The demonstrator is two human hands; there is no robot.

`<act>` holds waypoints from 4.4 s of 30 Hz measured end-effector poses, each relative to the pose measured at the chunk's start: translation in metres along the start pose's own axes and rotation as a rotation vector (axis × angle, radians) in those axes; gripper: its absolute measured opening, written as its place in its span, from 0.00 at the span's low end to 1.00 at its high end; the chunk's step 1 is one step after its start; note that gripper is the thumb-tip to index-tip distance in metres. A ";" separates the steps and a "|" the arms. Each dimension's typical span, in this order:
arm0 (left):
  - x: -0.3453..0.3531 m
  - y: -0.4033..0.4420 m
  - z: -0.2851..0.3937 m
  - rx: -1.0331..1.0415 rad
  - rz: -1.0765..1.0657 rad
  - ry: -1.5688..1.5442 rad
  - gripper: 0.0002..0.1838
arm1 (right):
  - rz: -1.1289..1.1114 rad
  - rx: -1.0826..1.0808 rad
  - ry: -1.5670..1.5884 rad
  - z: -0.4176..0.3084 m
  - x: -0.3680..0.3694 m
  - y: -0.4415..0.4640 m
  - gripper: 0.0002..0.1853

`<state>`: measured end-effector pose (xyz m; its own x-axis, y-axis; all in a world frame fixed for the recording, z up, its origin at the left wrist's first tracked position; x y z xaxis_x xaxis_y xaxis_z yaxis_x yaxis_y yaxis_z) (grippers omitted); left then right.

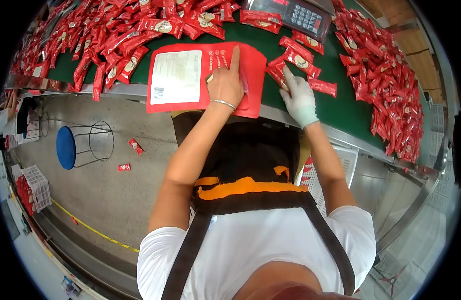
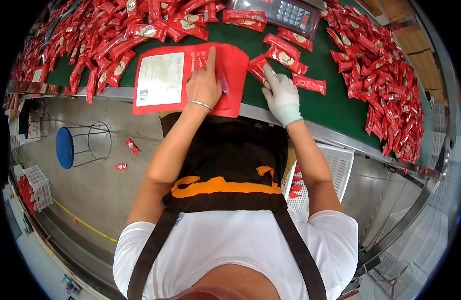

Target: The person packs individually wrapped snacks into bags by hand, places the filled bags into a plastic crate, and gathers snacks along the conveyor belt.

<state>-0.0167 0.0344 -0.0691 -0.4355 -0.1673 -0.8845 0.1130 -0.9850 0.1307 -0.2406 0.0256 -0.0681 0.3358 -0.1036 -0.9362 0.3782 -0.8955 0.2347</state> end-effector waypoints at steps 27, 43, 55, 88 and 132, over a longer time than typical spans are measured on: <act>0.009 -0.011 0.000 0.278 0.172 -0.466 0.06 | -0.722 0.350 0.977 -0.042 0.014 0.064 0.30; 0.003 0.096 -0.044 0.451 -0.115 -0.036 0.18 | -0.443 -0.200 0.798 -0.027 0.122 0.069 0.23; -0.033 0.070 -0.080 0.215 0.103 0.046 0.16 | -0.451 -0.222 0.925 -0.027 0.144 0.060 0.23; -0.002 0.038 -0.054 0.158 -0.035 -0.045 0.30 | -0.011 -0.005 0.078 0.078 -0.043 -0.002 0.33; -0.007 0.039 -0.050 0.209 -0.151 -0.035 0.29 | 0.038 -0.133 0.143 0.081 -0.039 0.013 0.23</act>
<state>0.0351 -0.0005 -0.0806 -0.4641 -0.0157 -0.8856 -0.1413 -0.9857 0.0915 -0.3187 -0.0169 -0.0493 0.4675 -0.0657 -0.8816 0.4704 -0.8259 0.3110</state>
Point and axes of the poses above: each hand's wrist, its own y-axis towards the middle knuckle, its own x-axis out of the palm, z = x × y, the point moved 3 cm from there along y, towards the middle knuckle, and after that the axes turned 1 degree about z, right-handed, at the moved point
